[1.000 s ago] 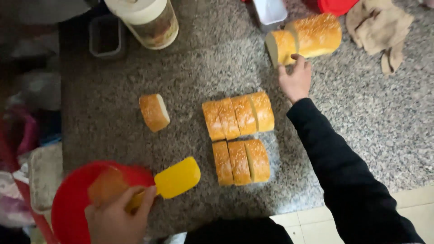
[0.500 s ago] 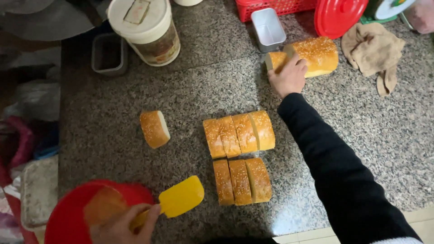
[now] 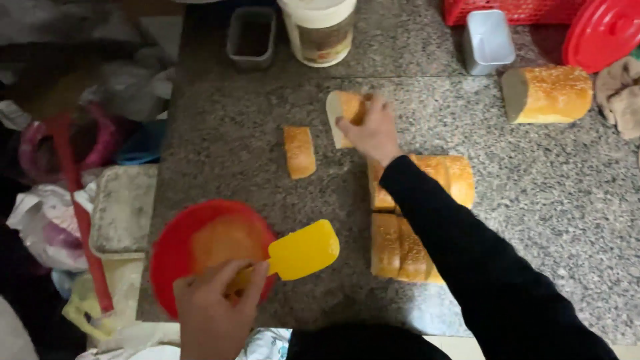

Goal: The person is using a yellow spatula to spread a yellow liquid, likely butter or egg wash, onto individual slices of bread in a bakery production area.

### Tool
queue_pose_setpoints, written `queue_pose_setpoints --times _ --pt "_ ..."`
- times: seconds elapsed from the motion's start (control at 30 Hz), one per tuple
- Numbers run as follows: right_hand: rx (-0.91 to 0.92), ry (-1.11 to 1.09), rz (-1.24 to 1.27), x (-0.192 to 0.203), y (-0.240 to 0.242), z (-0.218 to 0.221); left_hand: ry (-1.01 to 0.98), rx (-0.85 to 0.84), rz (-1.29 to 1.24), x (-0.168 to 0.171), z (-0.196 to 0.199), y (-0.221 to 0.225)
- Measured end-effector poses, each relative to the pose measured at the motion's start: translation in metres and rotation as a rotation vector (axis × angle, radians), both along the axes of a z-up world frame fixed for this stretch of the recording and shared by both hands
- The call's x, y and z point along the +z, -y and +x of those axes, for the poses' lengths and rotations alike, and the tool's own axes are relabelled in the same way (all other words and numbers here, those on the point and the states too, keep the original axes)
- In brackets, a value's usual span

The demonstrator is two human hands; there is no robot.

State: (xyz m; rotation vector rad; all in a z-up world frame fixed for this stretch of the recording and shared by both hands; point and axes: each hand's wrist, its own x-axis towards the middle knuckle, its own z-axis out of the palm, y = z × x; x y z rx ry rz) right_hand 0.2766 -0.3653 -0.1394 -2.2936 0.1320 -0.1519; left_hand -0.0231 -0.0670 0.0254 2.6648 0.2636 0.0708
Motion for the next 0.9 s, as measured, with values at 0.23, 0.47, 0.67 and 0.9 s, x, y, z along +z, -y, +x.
queue_pose_setpoints --times 0.23,0.47,0.67,0.9 --pt "0.026 -0.234 -0.056 -0.024 -0.05 -0.035 -0.025 0.012 -0.046 -0.002 -0.016 -0.034" --pt "0.089 -0.197 -0.12 0.05 -0.028 -0.058 -0.017 -0.032 -0.148 0.005 -0.005 -0.055" --pt "-0.156 0.232 -0.169 -0.009 0.133 -0.03 0.238 -0.062 0.13 -0.012 0.006 -0.057" --pt "-0.595 -0.067 -0.249 -0.058 0.34 -0.01 0.339 -0.048 0.09 -0.032 0.024 -0.036"
